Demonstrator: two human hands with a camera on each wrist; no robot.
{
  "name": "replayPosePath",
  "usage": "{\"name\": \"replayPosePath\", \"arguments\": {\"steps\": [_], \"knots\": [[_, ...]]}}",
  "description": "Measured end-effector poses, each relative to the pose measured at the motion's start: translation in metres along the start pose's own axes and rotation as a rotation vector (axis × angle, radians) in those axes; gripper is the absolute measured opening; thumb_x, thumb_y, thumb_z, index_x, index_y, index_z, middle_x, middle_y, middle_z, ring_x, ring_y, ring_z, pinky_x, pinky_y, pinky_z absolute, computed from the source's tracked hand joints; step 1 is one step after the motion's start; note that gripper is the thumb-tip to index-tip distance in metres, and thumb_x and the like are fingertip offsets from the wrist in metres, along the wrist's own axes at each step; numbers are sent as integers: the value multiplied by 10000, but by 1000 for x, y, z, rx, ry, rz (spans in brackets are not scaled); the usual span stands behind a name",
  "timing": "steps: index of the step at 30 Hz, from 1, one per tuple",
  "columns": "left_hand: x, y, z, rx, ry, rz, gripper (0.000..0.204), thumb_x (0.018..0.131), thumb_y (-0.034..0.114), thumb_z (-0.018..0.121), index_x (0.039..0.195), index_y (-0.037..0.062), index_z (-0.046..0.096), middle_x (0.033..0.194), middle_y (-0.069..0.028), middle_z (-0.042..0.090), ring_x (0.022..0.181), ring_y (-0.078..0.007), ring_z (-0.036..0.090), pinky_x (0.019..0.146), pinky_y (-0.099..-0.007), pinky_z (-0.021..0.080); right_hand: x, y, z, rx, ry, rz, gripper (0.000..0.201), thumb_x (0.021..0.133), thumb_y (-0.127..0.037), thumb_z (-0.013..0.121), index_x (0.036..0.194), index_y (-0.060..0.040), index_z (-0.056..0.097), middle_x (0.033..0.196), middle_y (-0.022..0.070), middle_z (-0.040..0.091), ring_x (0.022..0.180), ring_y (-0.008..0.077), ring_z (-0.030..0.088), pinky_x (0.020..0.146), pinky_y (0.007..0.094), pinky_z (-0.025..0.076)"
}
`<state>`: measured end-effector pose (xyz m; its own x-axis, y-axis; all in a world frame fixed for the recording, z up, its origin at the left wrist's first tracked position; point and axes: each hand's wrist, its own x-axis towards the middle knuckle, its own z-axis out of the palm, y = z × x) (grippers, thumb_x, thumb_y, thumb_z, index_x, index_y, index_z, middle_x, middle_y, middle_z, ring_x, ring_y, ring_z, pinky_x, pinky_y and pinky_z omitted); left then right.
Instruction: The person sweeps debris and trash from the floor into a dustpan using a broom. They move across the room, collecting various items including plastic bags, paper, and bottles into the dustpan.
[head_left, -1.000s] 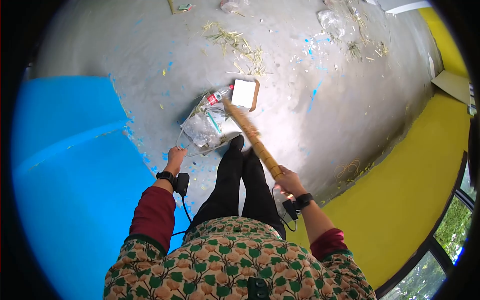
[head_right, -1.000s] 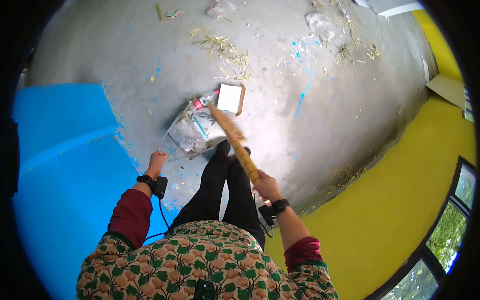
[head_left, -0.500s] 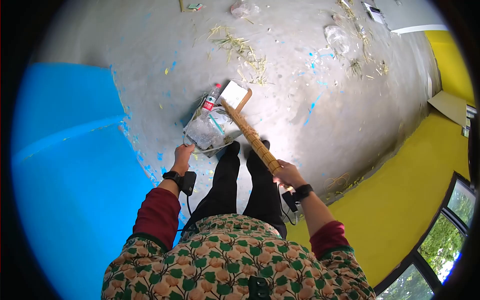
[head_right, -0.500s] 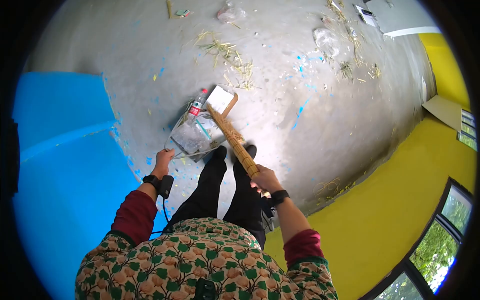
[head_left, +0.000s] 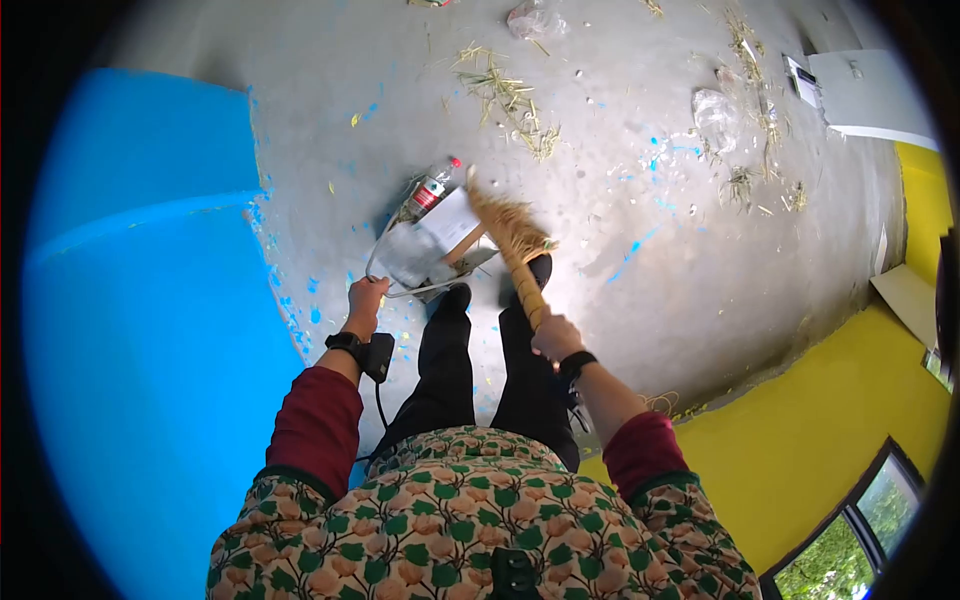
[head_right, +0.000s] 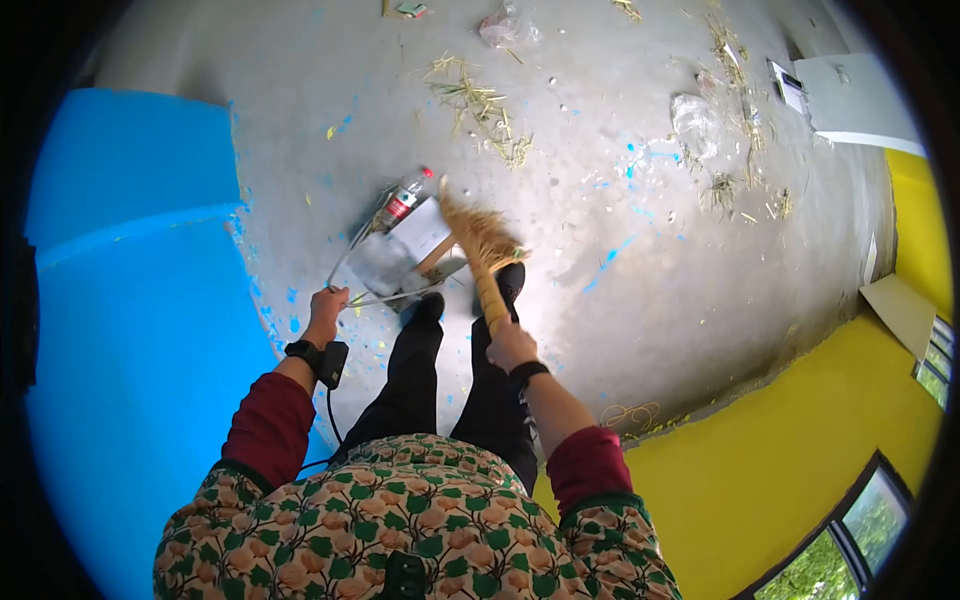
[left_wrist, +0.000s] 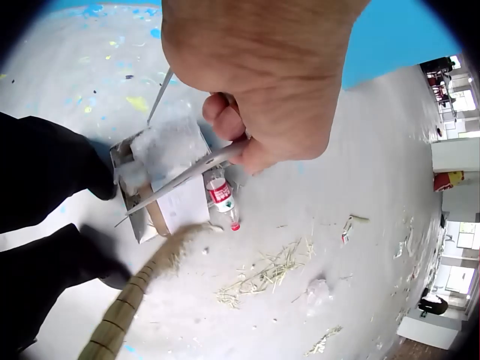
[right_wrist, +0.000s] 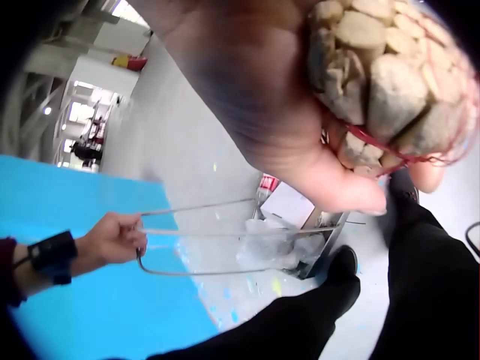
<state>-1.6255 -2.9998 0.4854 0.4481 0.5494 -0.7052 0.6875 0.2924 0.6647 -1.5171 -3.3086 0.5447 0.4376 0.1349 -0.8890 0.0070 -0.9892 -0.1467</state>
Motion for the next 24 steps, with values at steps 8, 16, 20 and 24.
{"name": "replayPosePath", "arguments": {"steps": [8, 16, 20, 24], "knots": [[-1, 10, 6, 25, 35, -46, 161, 696, 163, 581, 618, 48, 500, 569, 12, 442, 542, -85, 407, 536, -212, 329, -25, 44, -53, -182, -38, -137, 601, 557, -109, 567, 1127, -128, 380, 833, 161, 562, 785, 304, 554, 680, 378, 441], [-16, 13, 5, 116, 76, -58, 211, 678, 208, 593, 575, 50, 500, 532, 25, 420, 498, -69, 347, 481, -217, 269, 51, -11, -100, 31, 117, -177, 426, 558, -113, 585, 942, -40, 417, 743, 186, 561, 743, 318, 559, 633, 397, 450], [-14, 15, 6, 74, 61, -68, 209, 686, 205, 576, 571, 53, 489, 532, 25, 408, 502, -75, 350, 486, -217, 267, 41, -41, -40, -94, -37, -269, 486, 551, -128, 594, 987, -20, 409, 743, 187, 559, 736, 338, 555, 634, 398, 455], [-17, 13, 8, 77, 56, -94, 205, 689, 203, 576, 579, 55, 486, 539, 22, 409, 513, -73, 353, 499, -217, 275, 4, -39, -29, -108, -33, -343, 569, 536, -50, 580, 1075, -43, 397, 698, 148, 560, 610, 289, 569, 541, 356, 464]]}}
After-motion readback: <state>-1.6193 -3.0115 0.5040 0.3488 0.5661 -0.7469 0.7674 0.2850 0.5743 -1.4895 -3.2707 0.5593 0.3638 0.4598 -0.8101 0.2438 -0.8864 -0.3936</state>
